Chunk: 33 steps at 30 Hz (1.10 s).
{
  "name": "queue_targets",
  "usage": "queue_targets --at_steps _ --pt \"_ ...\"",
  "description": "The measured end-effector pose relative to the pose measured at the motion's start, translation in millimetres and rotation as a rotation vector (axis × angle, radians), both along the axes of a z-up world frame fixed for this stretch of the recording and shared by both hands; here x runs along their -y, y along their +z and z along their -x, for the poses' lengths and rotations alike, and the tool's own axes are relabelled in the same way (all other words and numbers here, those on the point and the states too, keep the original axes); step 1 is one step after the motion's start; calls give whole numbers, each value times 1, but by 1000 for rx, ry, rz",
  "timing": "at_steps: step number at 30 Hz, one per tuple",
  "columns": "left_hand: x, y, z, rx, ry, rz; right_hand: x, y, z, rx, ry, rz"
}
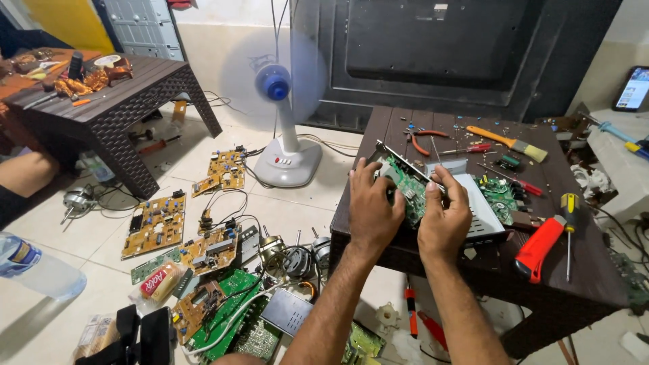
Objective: Removing a green circuit board from a metal enclosure using a screwdriver.
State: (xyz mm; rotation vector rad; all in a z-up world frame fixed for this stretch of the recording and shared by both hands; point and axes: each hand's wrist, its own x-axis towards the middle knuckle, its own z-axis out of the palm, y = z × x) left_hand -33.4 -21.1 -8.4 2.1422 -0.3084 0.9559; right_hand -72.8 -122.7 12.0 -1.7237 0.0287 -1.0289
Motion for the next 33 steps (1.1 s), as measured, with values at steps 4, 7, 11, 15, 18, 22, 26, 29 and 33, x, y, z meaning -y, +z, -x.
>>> queue_targets --at_steps 4,7,11,15,18,22,26,29,33 --pt "-2 2 1 -29 -38 -12 -2 5 3 29 26 -49" --pt "-2 1 0 -57 -42 -25 -4 8 4 30 50 -68" --pt "-3 5 2 -76 -67 -36 -1 3 -2 -10 8 -54" --pt "-3 2 1 -92 -72 -17 1 -7 -4 -101 -44 -24" --pt "-3 -3 -3 -92 -51 -29 0 -5 -1 -113 -28 -46" --pt "-2 -9 -12 -92 -59 3 0 -2 -8 -92 -7 -68" --pt "-1 -13 -13 -85 -61 21 -3 7 -7 -101 35 -12" --pt "-1 -13 -12 -86 -60 23 -2 12 -7 -178 28 131" --pt "0 -15 -14 -60 -47 34 7 19 -14 -347 -5 336"
